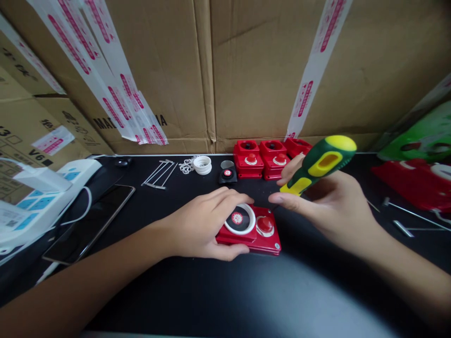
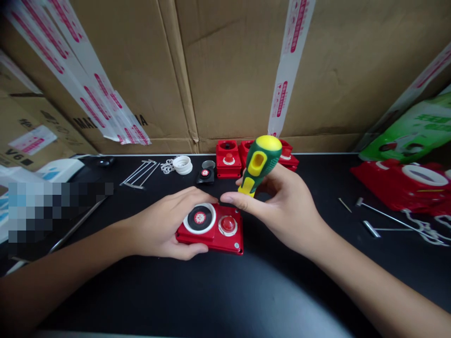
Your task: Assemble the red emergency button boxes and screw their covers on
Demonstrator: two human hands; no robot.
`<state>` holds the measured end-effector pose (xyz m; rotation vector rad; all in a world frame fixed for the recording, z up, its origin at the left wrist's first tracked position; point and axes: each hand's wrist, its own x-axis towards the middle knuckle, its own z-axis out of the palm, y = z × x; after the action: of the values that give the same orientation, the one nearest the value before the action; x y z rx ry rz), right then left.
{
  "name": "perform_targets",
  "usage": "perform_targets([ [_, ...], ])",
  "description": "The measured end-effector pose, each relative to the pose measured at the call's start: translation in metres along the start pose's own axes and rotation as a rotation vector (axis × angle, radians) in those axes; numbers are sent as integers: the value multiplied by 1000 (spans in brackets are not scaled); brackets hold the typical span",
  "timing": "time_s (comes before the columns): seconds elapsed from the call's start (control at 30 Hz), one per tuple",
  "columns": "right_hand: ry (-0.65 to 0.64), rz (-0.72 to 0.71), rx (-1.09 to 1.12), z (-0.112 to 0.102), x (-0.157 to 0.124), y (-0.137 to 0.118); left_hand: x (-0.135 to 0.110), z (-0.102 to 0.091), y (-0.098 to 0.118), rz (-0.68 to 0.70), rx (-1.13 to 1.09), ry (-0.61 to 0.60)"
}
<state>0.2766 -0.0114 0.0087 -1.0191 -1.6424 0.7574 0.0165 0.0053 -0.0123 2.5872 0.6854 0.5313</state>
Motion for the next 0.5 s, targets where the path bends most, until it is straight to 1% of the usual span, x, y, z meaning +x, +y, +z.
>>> perform_targets([
  [0.1, 18, 11, -3, 0, 0, -3, -1, 0, -2, 13, -3, 3],
  [0.3, 119, 13, -98, -1, -1, -2, -3, 1, -6, -21, -13, 3],
  [0.4, 113, 20, -121, -2, -1, -2, -2, 0, -6, -40, -45, 5],
  [0.5, 101, 61, -161, -3, -2, -4, -1, -2, -5, -57, -65, -4],
])
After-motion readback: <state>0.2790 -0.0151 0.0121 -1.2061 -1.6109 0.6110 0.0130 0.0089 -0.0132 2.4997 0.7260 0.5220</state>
